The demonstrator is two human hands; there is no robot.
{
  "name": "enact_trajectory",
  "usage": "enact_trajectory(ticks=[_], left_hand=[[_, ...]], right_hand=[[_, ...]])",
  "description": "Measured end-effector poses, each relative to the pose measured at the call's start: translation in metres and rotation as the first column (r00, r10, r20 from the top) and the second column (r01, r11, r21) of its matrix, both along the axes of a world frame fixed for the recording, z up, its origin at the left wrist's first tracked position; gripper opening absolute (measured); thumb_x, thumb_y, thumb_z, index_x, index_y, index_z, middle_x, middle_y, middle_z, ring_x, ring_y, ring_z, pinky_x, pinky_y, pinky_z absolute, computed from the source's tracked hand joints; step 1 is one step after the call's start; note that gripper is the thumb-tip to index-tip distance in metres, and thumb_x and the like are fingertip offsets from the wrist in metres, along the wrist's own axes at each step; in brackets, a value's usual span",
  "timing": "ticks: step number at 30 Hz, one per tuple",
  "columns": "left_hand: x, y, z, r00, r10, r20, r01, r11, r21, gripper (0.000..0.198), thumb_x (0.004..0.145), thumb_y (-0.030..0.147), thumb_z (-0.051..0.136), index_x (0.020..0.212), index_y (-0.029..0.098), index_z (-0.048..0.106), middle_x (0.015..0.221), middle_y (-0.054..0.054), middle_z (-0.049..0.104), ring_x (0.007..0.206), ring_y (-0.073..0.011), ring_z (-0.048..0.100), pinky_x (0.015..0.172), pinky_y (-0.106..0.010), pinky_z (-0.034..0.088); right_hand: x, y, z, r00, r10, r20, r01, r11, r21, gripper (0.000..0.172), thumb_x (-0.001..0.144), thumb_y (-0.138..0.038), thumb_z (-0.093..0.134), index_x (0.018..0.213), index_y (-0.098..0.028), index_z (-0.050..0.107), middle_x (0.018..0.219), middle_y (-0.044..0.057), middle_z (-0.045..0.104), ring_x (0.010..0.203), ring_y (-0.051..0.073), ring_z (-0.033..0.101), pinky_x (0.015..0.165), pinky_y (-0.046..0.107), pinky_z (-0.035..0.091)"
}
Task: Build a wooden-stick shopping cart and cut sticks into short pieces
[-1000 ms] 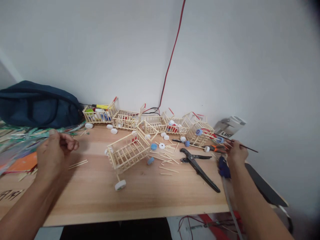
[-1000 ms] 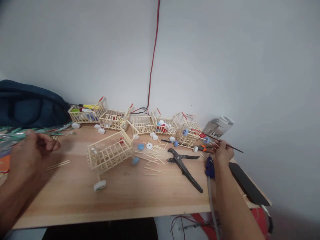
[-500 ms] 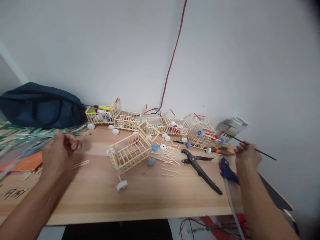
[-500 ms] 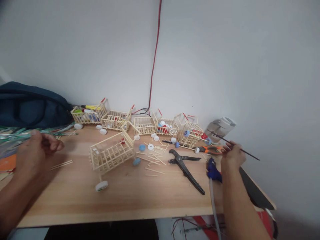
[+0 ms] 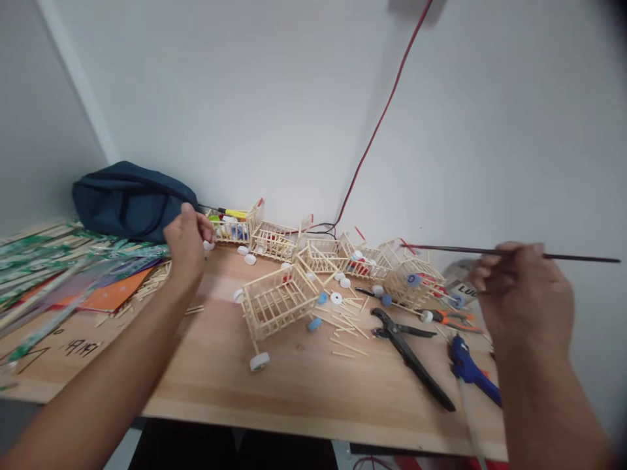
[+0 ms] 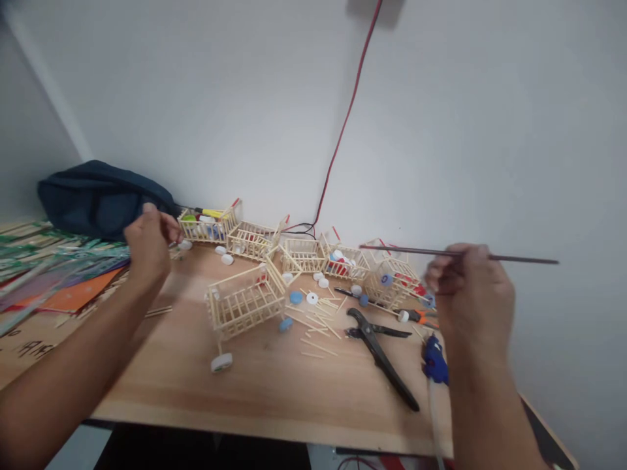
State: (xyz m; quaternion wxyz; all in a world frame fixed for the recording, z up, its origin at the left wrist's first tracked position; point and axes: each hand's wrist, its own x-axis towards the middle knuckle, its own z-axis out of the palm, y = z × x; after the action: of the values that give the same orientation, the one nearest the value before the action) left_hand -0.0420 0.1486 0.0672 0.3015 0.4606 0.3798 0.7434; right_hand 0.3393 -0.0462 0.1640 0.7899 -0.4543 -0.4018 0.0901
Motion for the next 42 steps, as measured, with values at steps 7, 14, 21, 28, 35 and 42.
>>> enact_trajectory(ticks=[7,14,21,28,35,42], left_hand=[[-0.006,0.006,-0.040,0.880,0.113,-0.462,-0.139,0.990,-0.023,0.050,0.096,0.047,0.036,0.059,0.019,0.054,0.051,0.001,0.046,0.052,-0.0143,0.045,0.058,-0.028,0.032],[-0.005,0.009,-0.036,0.903,0.067,-0.425,-0.097,0.994,-0.048,0.047,0.096,0.045,0.038,0.060,0.019,0.054,0.050,0.002,0.045,0.052,-0.0149,0.045,0.057,-0.027,0.031],[-0.002,0.010,-0.040,0.877,0.063,-0.477,-0.091,0.995,-0.035,0.045,0.096,0.041,0.039,0.059,0.020,0.053,0.051,0.000,0.048,0.052,-0.0163,0.046,0.057,-0.028,0.031],[-0.002,0.009,-0.038,0.855,0.068,-0.514,-0.114,0.992,-0.060,0.046,0.095,0.043,0.035,0.059,0.020,0.053,0.054,0.000,0.049,0.054,-0.0166,0.047,0.058,-0.029,0.032],[-0.001,0.008,-0.036,0.850,0.050,-0.525,-0.123,0.987,-0.106,0.047,0.095,0.045,0.034,0.059,0.021,0.052,0.055,-0.001,0.050,0.055,-0.0173,0.048,0.060,-0.031,0.034],[-0.002,0.006,-0.034,0.848,0.047,-0.528,-0.129,0.984,-0.119,0.046,0.094,0.046,0.034,0.060,0.021,0.052,0.053,-0.001,0.048,0.055,-0.0173,0.048,0.060,-0.030,0.034]], right_hand=[[-0.079,0.025,0.001,0.901,-0.023,0.432,0.038,0.999,-0.025,0.031,0.090,-0.043,0.059,0.077,-0.015,0.062,0.061,-0.002,0.058,0.050,0.008,0.053,0.046,0.021,0.040],[-0.094,0.049,-0.005,0.872,0.014,0.490,0.010,0.999,-0.047,0.030,0.093,-0.040,0.057,0.079,-0.014,0.063,0.061,-0.002,0.059,0.052,0.009,0.054,0.046,0.022,0.039],[-0.102,0.056,-0.010,0.822,-0.037,0.569,0.062,0.998,-0.025,0.026,0.093,-0.036,0.057,0.079,-0.015,0.064,0.061,-0.002,0.060,0.049,0.008,0.053,0.048,0.024,0.040],[-0.106,0.058,-0.011,0.772,-0.077,0.631,0.123,0.992,-0.030,0.025,0.094,-0.038,0.055,0.079,-0.020,0.065,0.061,-0.002,0.060,0.050,0.011,0.055,0.048,0.026,0.040],[-0.108,0.057,-0.013,0.753,-0.103,0.650,0.153,0.988,-0.021,0.027,0.093,-0.040,0.057,0.078,-0.020,0.065,0.059,-0.001,0.060,0.049,0.012,0.055,0.048,0.026,0.040],[-0.108,0.050,-0.011,0.706,-0.066,0.706,0.147,0.988,-0.055,0.024,0.093,-0.037,0.056,0.079,-0.019,0.066,0.062,-0.002,0.061,0.053,0.010,0.056,0.054,0.026,0.044]])
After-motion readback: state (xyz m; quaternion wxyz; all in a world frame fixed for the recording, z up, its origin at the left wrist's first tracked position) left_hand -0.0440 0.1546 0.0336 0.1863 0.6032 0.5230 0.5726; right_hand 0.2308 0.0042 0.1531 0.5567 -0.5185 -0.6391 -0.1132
